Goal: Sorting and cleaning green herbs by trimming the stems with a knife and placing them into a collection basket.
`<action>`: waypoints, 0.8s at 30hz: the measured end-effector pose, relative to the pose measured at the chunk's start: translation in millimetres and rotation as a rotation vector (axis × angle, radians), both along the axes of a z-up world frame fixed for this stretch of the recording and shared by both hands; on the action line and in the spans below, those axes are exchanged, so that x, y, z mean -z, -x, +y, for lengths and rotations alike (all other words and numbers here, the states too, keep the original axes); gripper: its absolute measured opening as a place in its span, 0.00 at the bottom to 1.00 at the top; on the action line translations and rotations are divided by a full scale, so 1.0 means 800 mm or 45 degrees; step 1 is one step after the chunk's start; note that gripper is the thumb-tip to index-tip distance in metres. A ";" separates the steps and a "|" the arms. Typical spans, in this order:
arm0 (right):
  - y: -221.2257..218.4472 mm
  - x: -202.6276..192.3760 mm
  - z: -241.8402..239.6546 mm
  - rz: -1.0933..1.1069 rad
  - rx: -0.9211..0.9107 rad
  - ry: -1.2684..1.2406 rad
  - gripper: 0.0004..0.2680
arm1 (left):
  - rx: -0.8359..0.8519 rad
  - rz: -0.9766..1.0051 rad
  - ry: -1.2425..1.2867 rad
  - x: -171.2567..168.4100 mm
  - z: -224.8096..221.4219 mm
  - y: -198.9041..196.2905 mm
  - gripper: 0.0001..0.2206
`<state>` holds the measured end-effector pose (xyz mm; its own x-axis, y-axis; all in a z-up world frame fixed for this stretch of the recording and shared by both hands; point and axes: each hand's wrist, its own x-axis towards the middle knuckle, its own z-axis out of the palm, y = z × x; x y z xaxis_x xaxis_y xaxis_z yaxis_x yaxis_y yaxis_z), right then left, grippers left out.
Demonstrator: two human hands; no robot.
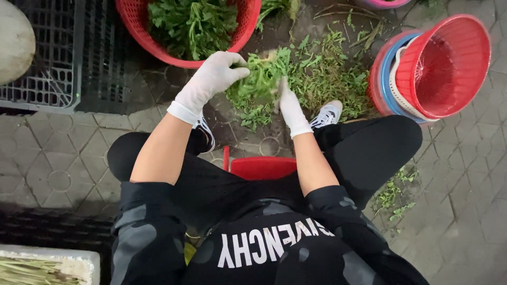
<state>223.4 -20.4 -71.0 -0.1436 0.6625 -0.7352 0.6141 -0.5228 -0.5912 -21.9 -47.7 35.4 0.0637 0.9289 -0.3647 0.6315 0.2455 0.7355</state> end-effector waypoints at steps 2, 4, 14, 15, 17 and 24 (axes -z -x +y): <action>-0.005 -0.028 0.005 0.228 0.332 -0.117 0.32 | -0.158 -0.165 0.150 -0.018 0.000 -0.001 0.08; -0.017 -0.073 0.007 0.473 0.336 -0.254 0.25 | -0.195 -0.217 0.125 -0.007 0.004 0.000 0.08; -0.002 -0.068 0.005 1.201 0.237 -0.238 0.18 | -0.030 -0.157 -0.326 0.013 -0.002 -0.024 0.11; -0.004 -0.075 0.002 1.201 0.245 -0.234 0.18 | -0.025 -0.157 -0.319 0.019 -0.001 -0.026 0.11; -0.004 -0.089 -0.001 1.223 0.106 -0.290 0.23 | 0.009 -0.120 -0.431 0.030 -0.003 -0.026 0.10; 0.007 -0.070 -0.003 1.364 0.319 -0.214 0.22 | 0.043 -0.137 -0.520 0.024 -0.005 -0.033 0.09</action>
